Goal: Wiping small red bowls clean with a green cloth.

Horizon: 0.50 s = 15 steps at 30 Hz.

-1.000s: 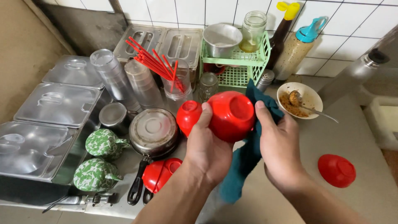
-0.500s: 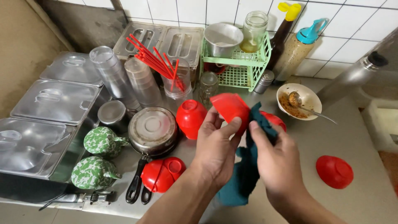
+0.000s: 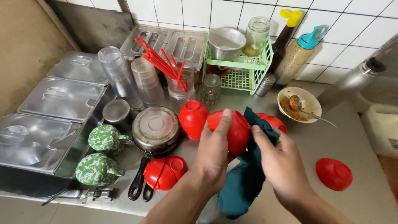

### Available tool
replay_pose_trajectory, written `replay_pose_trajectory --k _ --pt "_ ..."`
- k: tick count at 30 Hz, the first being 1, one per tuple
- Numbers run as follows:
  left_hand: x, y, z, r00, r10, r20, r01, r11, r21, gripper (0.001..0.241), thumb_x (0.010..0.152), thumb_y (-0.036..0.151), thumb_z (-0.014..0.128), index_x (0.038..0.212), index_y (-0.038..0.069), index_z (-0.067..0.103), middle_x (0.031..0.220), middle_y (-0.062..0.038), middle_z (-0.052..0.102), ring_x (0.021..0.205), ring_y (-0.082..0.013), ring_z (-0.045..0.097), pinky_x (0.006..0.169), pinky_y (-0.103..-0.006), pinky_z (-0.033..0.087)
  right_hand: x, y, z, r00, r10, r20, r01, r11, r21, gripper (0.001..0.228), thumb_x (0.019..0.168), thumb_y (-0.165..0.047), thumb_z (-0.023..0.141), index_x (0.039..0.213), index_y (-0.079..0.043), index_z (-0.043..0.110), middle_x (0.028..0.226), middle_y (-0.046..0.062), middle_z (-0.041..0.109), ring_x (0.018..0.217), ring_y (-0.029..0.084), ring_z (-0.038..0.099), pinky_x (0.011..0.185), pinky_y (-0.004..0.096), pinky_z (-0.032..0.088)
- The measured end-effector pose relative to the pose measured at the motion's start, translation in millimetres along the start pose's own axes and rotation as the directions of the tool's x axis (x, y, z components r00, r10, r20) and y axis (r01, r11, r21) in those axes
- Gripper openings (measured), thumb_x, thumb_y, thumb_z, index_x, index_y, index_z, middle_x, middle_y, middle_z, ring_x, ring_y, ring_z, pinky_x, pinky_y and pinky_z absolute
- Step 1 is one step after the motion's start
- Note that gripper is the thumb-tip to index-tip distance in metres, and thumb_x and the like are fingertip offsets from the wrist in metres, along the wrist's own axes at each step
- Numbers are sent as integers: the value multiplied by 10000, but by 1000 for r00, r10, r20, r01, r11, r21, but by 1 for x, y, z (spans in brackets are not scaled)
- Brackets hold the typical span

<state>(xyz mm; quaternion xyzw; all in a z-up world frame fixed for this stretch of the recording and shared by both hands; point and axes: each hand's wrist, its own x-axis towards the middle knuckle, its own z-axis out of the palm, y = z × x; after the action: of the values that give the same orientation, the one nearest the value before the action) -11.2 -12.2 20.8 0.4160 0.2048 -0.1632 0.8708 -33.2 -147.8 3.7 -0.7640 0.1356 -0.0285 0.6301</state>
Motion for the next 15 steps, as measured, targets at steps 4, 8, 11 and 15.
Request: replay_pose_trajectory --k 4,8,11,15 --pt "6 -16 -9 990 91 106 -119 948 296 473 964 488 537 1165 74 641 999 -67 703 879 -178 646 822 -354 549 14 -1 -14 996 91 8 -90 992 -86 343 1019 -320 591 1106 -31 753 764 36 628 700 115 538 647 292 441" --pt "12 -12 -14 989 142 29 -136 835 533 626 1014 574 374 1049 32 686 879 -88 692 818 -173 619 807 -331 521 8 -13 -12 982 -180 49 185 904 -385 329 1016 -315 602 1142 -20 676 843 70 667 737 174 643 679 336 502" --pt "12 -8 -15 995 101 -12 -81 859 505 635 1017 563 360 1028 18 687 861 -96 678 804 -185 610 797 -359 518 6 -13 -9 914 -385 131 403 817 -412 320 979 -312 597 1106 -23 646 915 64 631 783 160 660 725 324 519" --pt "9 -14 -9 973 231 -6 -179 767 616 533 1015 533 393 1118 75 646 910 -51 714 879 -136 664 856 -317 491 13 -7 -3 979 -201 23 200 947 -252 307 998 -325 591 1067 -38 674 906 96 693 809 170 634 751 329 508"
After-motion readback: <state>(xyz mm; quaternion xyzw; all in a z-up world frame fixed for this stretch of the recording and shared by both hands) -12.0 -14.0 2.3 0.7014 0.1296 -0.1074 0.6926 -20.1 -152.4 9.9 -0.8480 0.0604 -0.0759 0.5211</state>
